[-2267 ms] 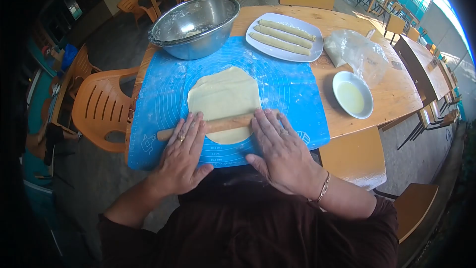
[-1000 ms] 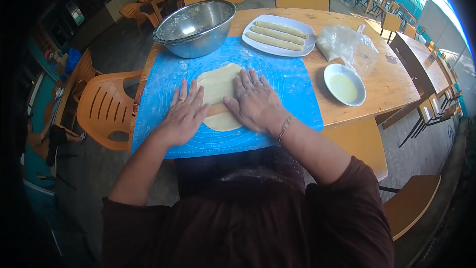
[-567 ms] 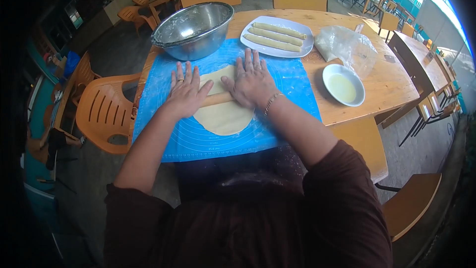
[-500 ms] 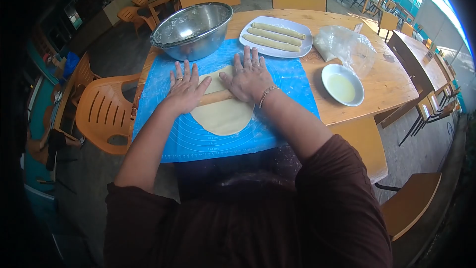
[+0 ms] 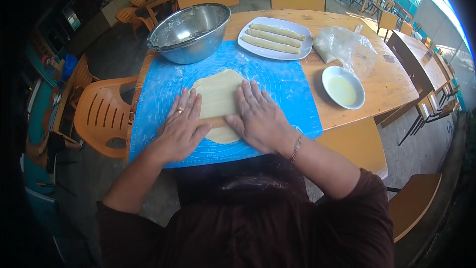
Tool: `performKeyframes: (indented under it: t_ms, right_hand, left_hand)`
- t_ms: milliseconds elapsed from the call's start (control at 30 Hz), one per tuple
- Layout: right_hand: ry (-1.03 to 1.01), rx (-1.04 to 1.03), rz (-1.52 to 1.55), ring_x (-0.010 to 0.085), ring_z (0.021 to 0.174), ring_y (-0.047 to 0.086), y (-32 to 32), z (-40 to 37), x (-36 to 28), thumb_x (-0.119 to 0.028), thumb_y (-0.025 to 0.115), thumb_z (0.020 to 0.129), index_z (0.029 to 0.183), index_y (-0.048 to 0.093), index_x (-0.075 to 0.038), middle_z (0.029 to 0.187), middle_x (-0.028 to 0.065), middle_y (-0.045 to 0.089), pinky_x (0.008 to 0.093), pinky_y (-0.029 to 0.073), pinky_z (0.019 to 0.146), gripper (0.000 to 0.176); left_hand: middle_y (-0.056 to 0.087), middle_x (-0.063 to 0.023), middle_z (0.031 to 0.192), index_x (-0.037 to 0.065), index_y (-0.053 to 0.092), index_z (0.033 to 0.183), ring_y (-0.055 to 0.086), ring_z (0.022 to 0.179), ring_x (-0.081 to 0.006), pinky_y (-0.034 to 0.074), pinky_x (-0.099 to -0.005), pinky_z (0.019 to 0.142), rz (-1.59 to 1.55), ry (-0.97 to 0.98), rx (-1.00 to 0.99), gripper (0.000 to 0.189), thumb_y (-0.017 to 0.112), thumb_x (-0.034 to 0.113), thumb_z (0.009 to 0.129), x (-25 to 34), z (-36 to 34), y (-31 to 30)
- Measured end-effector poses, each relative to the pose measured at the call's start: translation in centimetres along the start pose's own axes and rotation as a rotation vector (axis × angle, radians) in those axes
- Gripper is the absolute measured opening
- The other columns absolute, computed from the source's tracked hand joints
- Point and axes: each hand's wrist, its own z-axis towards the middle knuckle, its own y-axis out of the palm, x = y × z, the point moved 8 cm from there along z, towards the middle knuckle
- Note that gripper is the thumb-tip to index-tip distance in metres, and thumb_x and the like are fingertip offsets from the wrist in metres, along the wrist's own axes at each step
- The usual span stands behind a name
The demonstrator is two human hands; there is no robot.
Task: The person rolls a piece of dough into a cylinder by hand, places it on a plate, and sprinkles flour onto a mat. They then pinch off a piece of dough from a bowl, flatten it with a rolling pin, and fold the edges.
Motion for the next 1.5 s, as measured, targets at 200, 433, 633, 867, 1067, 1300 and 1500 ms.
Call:
performKeyframes:
  t_ms: [200, 433, 633, 867, 1067, 1300, 1500]
  right_hand:
    - [0.320, -0.154, -0.050, 0.0424, 0.148, 0.010, 2.1, 8.6, 5.0, -0.061, 0.024, 0.099, 0.149, 0.023, 0.010, 0.157, 0.0314, 0.014, 0.0487, 0.015, 0.120, 0.087]
    - [0.040, -0.056, 0.005, 0.0460, 0.145, 0.019, 0.2, -0.6, 0.0, -0.053, 0.029, 0.102, 0.146, 0.027, 0.011, 0.154, 0.0337, 0.021, 0.0503, 0.019, 0.119, 0.078]
    - [-0.101, -0.031, 0.087, 0.0463, 0.144, 0.020, -0.4, -1.8, -1.1, -0.049, 0.031, 0.102, 0.146, 0.025, 0.013, 0.152, 0.0356, 0.022, 0.0505, 0.020, 0.118, 0.076]
    - [0.278, -0.120, -0.033, 0.0448, 0.148, 0.004, 2.4, 9.6, 6.0, -0.063, 0.024, 0.098, 0.150, 0.023, 0.007, 0.157, 0.0333, 0.011, 0.0502, 0.010, 0.120, 0.087]
    - [0.051, -0.077, -0.067, 0.0452, 0.147, 0.011, 0.6, 2.6, 1.1, -0.055, 0.029, 0.101, 0.148, 0.025, 0.009, 0.155, 0.0341, 0.017, 0.0486, 0.014, 0.120, 0.080]
    - [-0.093, -0.090, 0.088, 0.0454, 0.146, 0.017, -0.4, -2.0, -1.2, -0.051, 0.033, 0.102, 0.145, 0.027, 0.013, 0.152, 0.0359, 0.021, 0.0482, 0.017, 0.120, 0.077]
    - [0.142, -0.154, -0.023, 0.0462, 0.147, 0.010, 2.0, 6.4, 3.1, -0.056, 0.026, 0.101, 0.148, 0.025, 0.010, 0.156, 0.0342, 0.013, 0.0477, 0.014, 0.120, 0.081]
  left_hand:
    - [0.004, -0.0284, 0.160, -0.007, 0.015, 0.152, -0.007, 0.149, -0.0409, -0.002, -0.0493, 0.120, 0.021, -0.397, -0.105, 0.081, 0.024, 0.056, 0.101, -5.1, 6.2, -0.4]
    - [0.007, -0.0307, 0.158, -0.009, 0.015, 0.151, 0.000, 0.148, -0.0451, 0.002, -0.0528, 0.119, -0.016, -0.017, -0.175, 0.077, 0.029, 0.049, 0.102, 1.3, -1.1, -1.0]
    - [0.012, -0.0366, 0.154, -0.018, 0.019, 0.145, 0.003, 0.148, -0.0458, 0.002, -0.0517, 0.120, 0.024, 0.085, -0.012, 0.081, 0.033, 0.050, 0.102, 1.7, -1.5, -0.8]
    - [0.002, -0.0311, 0.158, -0.012, 0.011, 0.150, -0.010, 0.148, -0.0417, -0.003, -0.0487, 0.120, 0.008, -0.353, -0.072, 0.079, 0.020, 0.051, 0.103, -6.0, 6.9, 0.4]
    - [0.005, -0.0331, 0.157, -0.013, 0.022, 0.148, -0.005, 0.148, -0.0428, -0.001, -0.0503, 0.120, -0.128, -0.108, -0.147, 0.086, 0.019, 0.059, 0.101, -0.6, 1.3, -0.2]
    - [0.013, -0.0414, 0.151, -0.024, 0.025, 0.140, 0.002, 0.147, -0.0480, 0.002, -0.0518, 0.120, -0.099, 0.136, -0.122, 0.090, 0.027, 0.057, 0.101, 3.3, -2.5, -0.5]
    - [0.008, -0.0330, 0.157, -0.015, 0.014, 0.148, -0.005, 0.148, -0.0441, -0.001, -0.0507, 0.120, 0.067, -0.229, -0.063, 0.077, 0.021, 0.047, 0.104, -3.1, 4.0, 0.1]
